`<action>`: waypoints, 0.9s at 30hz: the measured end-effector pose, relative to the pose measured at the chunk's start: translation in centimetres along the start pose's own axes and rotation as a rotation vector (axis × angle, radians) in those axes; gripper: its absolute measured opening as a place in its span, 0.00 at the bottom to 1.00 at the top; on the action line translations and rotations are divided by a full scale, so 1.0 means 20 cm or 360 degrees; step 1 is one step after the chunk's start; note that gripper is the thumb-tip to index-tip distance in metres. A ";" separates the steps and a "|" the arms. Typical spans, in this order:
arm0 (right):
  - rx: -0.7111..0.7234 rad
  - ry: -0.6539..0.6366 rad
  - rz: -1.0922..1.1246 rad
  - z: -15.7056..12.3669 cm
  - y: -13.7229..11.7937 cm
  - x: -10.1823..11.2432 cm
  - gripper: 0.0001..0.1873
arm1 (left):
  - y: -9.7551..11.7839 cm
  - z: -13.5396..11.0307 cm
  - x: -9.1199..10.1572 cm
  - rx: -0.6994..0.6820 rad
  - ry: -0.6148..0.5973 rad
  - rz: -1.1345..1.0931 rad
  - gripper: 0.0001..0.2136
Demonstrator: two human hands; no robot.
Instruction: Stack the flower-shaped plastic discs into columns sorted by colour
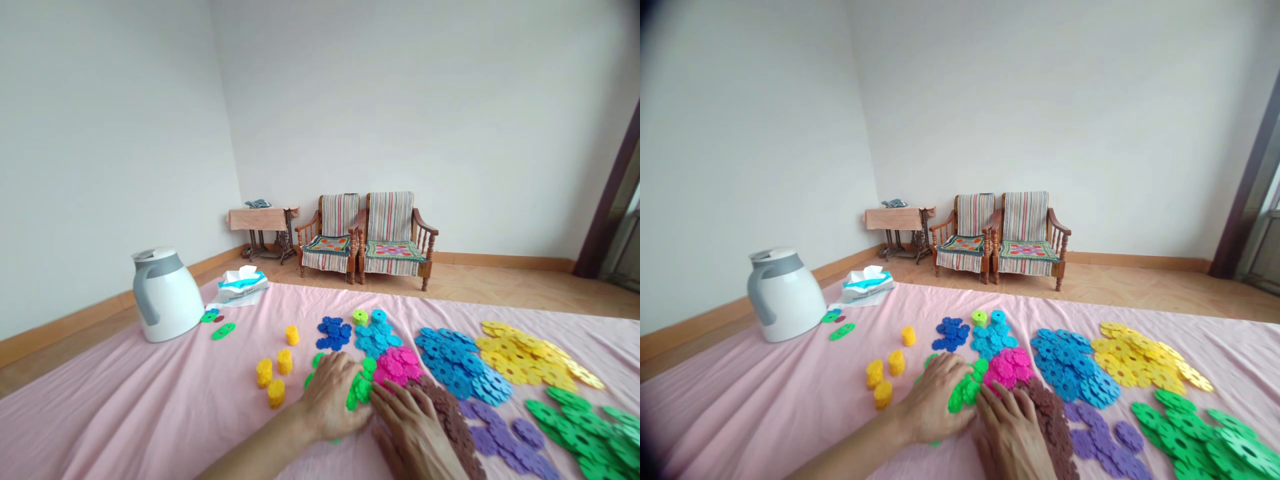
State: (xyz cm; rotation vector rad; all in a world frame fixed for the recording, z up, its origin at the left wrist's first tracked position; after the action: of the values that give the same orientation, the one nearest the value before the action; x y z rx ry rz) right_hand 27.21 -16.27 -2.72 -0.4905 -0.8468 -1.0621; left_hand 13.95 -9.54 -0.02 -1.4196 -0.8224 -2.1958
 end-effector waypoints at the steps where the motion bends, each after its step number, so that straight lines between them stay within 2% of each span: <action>1: -0.0042 0.0051 -0.0023 0.00 0.01 0.00 0.19 | 0.01 0.02 -0.01 -0.0041 -0.0003 -0.0015 0.20; 5: -0.0182 0.0218 -0.0116 -0.02 0.03 0.00 0.17 | 0.01 0.09 -0.05 -0.0120 -0.0044 -0.0013 0.23; 11: -0.0273 0.0151 -0.0204 -0.03 0.06 -0.01 0.12 | 0.00 0.11 -0.10 -0.0101 -0.0048 -0.0027 0.24; 15: -0.0313 0.0186 -0.0209 -0.03 0.06 -0.01 0.12 | 0.01 0.07 -0.07 -0.0057 -0.0063 -0.0051 0.21; 23: -0.0328 0.0192 -0.0145 -0.04 0.05 0.00 0.11 | 0.08 -0.10 0.01 -0.0040 -0.0120 -0.0146 0.17; 27: -0.0318 0.0220 -0.0135 -0.04 0.06 0.01 0.11 | -0.01 -0.10 0.04 0.0181 0.0012 -0.0028 0.23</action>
State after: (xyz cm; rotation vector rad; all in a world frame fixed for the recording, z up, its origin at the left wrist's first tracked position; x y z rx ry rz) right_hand 28.62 -16.47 -2.97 -0.5453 -0.6469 -1.2514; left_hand 12.13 -10.78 0.08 -1.3539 -0.9449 -2.1296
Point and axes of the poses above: each hand's wrist, its own z-axis towards the middle knuckle, its own x-axis out of the back of the hand, y = z × x, the point moved 4 cm from there along z, towards the middle knuckle, and after that the axes turned 2 degrees about y, right-handed, at the moved point
